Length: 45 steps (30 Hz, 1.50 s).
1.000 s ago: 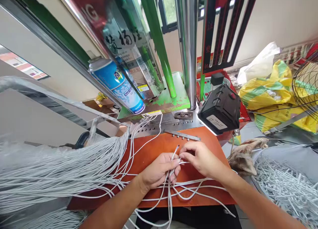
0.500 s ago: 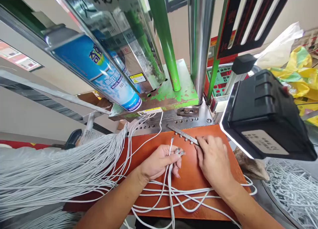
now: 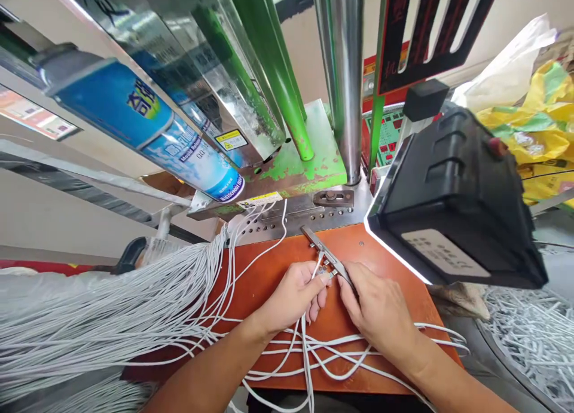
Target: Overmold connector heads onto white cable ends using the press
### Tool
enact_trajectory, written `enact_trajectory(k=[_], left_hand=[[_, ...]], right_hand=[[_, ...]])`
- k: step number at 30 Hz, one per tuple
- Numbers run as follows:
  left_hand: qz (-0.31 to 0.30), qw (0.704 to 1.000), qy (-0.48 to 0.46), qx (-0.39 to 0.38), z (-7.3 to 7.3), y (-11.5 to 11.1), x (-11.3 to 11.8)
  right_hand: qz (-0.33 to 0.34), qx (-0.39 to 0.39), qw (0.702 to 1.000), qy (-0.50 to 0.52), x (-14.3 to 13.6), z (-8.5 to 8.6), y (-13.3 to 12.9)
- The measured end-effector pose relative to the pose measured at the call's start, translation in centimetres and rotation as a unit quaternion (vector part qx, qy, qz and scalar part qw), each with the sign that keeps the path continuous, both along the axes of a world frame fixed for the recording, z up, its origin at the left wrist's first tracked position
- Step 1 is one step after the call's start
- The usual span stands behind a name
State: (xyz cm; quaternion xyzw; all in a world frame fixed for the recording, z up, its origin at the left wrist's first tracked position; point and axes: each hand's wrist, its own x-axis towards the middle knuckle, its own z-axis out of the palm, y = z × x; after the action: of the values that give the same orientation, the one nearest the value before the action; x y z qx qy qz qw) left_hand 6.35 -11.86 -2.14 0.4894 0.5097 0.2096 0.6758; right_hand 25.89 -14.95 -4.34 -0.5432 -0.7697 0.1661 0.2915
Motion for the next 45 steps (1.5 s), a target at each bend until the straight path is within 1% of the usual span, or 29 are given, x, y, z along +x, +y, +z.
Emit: enact_trajectory(k=[6,9,14,18,22,25,28,29,30,31,33,34,36,37,38,41,45], left_hand=[[0.008,1.0,0.008,0.017,0.4,0.0,0.8],[0.021,1.0,0.001,0.019,0.3,-0.1,0.9],[0.023,1.0,-0.005,0.011,0.1,-0.2,1.1],[0.027,1.0,-0.004,0.005,0.4,-0.2,1.1],[0.032,0.999,0.0,0.016,0.6,-0.4,1.3],[0.05,0.998,0.008,0.025,0.2,-0.8,1.7],[0.088,0.995,0.024,0.031,-0.3,-0.9,2.0],[0.09,0.995,0.024,0.03,-0.3,-0.7,2.0],[0.073,0.997,0.019,0.021,-0.3,-0.5,1.8],[0.044,0.999,0.01,0.01,-0.1,-0.3,1.5],[-0.003,1.0,0.014,0.018,0.3,0.4,0.6],[-0.003,0.999,0.03,0.038,0.5,0.7,0.1],[0.041,0.993,0.071,0.087,0.8,1.2,-0.8],[0.062,0.99,0.086,0.098,0.9,1.3,-1.0],[0.067,0.989,0.091,0.094,0.9,1.3,-1.2],[0.041,0.994,0.081,0.067,0.7,1.1,-0.9],[0.033,0.996,0.051,0.072,0.5,0.9,-0.6]], right_hand=[[-0.008,0.018,1.0,0.024,0.0,-0.5,-0.1],[-0.003,0.022,0.999,0.025,0.1,-0.7,-0.2],[-0.018,0.032,0.999,0.03,0.1,-0.9,-0.1],[-0.01,0.041,0.999,0.016,0.2,-0.9,-0.1],[-0.009,0.048,0.999,-0.001,0.1,-1.0,-0.2],[-0.008,0.059,0.998,-0.016,0.0,-1.2,-0.2],[0.02,0.062,0.998,-0.023,0.1,-1.2,-0.1],[0.029,0.057,0.998,-0.019,0.1,-1.1,-0.1],[0.033,0.05,0.998,-0.009,0.2,-1.1,-0.1],[0.03,0.042,0.999,0.002,0.2,-1.1,-0.1],[0.008,0.032,0.999,0.025,0.3,-1.1,-0.1],[-0.003,0.029,0.999,0.034,0.3,-1.1,-0.1],[-0.015,0.026,0.999,0.043,0.3,-1.1,-0.2],[-0.015,0.025,0.999,0.042,0.3,-1.1,-0.2],[-0.014,0.024,0.999,0.038,0.3,-1.1,-0.2],[-0.007,0.021,1.0,0.018,0.3,-1.1,-0.2],[-0.002,0.023,1.0,0.019,0.4,-1.1,0.0]])
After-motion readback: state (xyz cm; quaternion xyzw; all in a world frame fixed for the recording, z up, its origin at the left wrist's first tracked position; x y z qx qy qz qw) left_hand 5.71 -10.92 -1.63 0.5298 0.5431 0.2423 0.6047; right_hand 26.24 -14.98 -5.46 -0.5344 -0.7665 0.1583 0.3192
